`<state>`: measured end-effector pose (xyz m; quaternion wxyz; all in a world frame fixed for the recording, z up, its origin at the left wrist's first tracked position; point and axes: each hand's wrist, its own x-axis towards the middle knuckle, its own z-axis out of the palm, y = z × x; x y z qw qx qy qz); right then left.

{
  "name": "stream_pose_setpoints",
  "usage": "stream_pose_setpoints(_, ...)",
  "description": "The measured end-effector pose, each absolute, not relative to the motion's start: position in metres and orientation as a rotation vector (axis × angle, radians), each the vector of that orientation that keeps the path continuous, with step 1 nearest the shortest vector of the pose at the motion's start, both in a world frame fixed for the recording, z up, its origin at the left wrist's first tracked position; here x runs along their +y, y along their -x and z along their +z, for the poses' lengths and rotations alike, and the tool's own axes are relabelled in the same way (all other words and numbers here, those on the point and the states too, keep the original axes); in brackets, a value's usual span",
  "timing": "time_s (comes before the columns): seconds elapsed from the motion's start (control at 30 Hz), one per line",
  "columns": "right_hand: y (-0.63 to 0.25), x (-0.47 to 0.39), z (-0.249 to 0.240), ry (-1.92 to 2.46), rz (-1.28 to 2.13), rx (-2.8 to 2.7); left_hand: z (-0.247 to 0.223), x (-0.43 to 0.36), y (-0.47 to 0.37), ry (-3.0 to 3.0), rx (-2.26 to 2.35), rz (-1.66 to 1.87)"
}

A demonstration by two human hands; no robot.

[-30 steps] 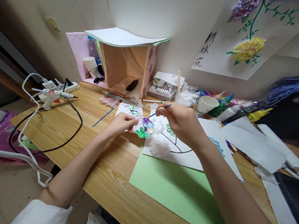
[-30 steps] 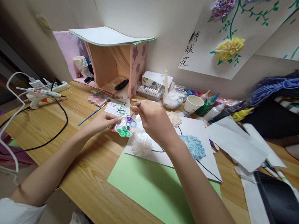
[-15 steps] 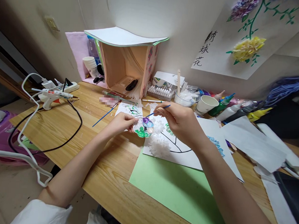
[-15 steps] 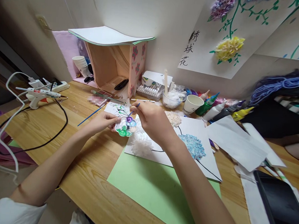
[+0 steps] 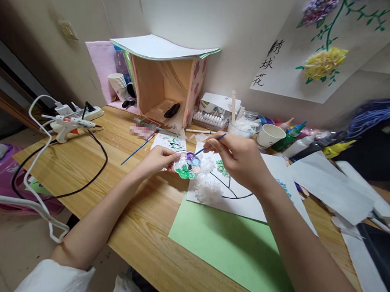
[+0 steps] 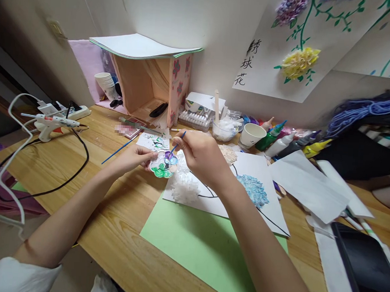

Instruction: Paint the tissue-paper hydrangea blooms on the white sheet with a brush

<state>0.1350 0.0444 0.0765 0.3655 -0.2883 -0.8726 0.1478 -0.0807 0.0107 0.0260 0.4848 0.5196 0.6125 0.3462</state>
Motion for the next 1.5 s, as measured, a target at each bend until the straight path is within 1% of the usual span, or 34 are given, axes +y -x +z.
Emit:
stream_pose_setpoints(0.5, -0.1348, 0.0430, 0.0776, 0.780, 0.361, -2.244, 0.0284, 0.0095, 0.0807, -1.324, 1.495, 0.836)
stream_pose_setpoints(0.73, -0.1379, 0.0455, 0.0784, 0.790, 0.511, -2.150, 0.0246, 0.0110, 0.0836, -1.301, 1.462, 0.868)
stream_pose_setpoints(0.9, -0.1408, 0.0480, 0.0791, 0.854, 0.546, -2.145, 0.0236, 0.0113, 0.0838, -1.299, 1.449, 0.869)
stream_pose_setpoints(1.37, -0.1386, 0.0474, 0.0788, 0.790, 0.422, -2.224, 0.0257, 0.0107, 0.0824, -1.293, 1.478, 0.846)
stream_pose_setpoints(1.5, -0.1381, 0.0467, 0.0784, 0.779, 0.441, -2.257, 0.0264, 0.0105, 0.0817, -1.303, 1.478, 0.842)
